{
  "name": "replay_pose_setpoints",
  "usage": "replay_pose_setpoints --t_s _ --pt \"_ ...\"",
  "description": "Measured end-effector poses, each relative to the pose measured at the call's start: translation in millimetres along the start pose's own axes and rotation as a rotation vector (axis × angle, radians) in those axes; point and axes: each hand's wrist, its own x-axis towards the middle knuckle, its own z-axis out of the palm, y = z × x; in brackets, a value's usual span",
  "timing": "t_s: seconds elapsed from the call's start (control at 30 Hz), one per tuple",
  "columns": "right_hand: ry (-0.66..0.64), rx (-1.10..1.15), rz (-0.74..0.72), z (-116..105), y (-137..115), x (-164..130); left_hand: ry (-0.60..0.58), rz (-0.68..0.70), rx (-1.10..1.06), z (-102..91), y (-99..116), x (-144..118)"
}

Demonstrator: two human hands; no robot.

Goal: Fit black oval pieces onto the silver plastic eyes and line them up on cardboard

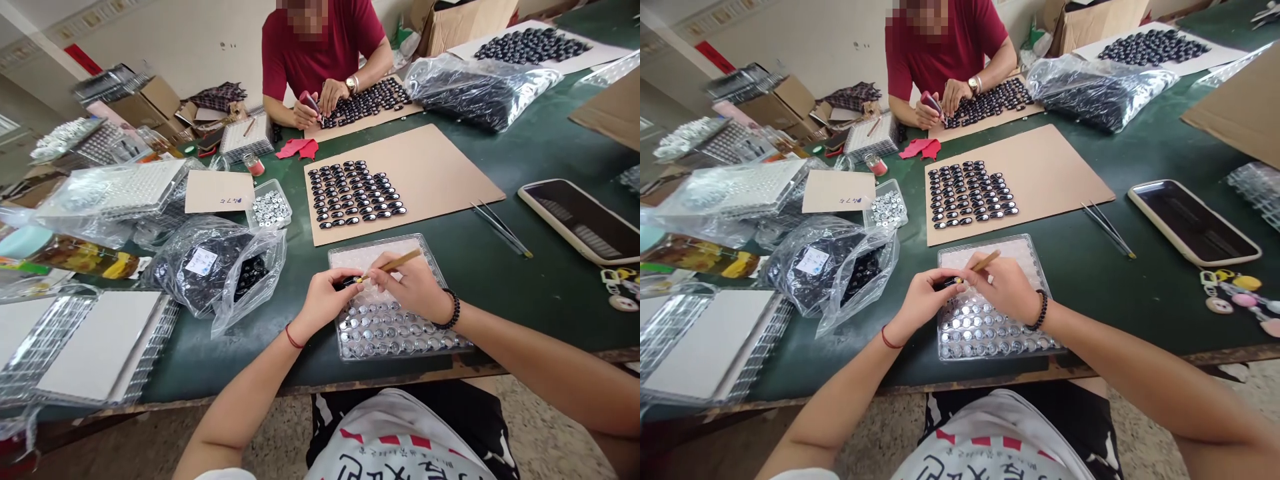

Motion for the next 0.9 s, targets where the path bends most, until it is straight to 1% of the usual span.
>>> replay_pose_setpoints --t_s 0.1,0.2,0.4,0.5,0.63,0.73,0.8,0.9 --pt "0.041 0.051 0.015 -1.2 1.9 2.2 0.001 -0.018 -0.002 0.1 0.6 -0.3" --pt "0.071 0.059 0.002 -0.6 1.1 0.8 0.011 0.014 -0.001 -0.2 1.0 -0.4" --pt "0.083 -0.045 -0.139 2.8 -4.4 -5.9 0.090 0.075 0.038 2.9 3.4 -1.8" --pt "0.109 -0.078 -0.159 3.8 -5.3 -7.1 0.119 0.081 0.055 4.6 4.4 -3.0" --pt "0.126 -0.038 -0.156 4.1 -5.1 -7.0 0.095 0.079 0.020 4.5 2.8 -3.4" --pt "0.134 -0.013 -0.163 3.8 -5.3 -6.9 0.110 0.091 0.010 3.6 1.3 -3.1" --pt "0.119 -0.051 -0.208 3.8 -5.5 -6.9 0.115 0.109 0.003 3.2 1.0 -3.0" --pt "0.099 -0.119 -0.268 3.9 -6.1 -7.0 0.091 0.128 -0.010 3.6 1.2 -3.0"
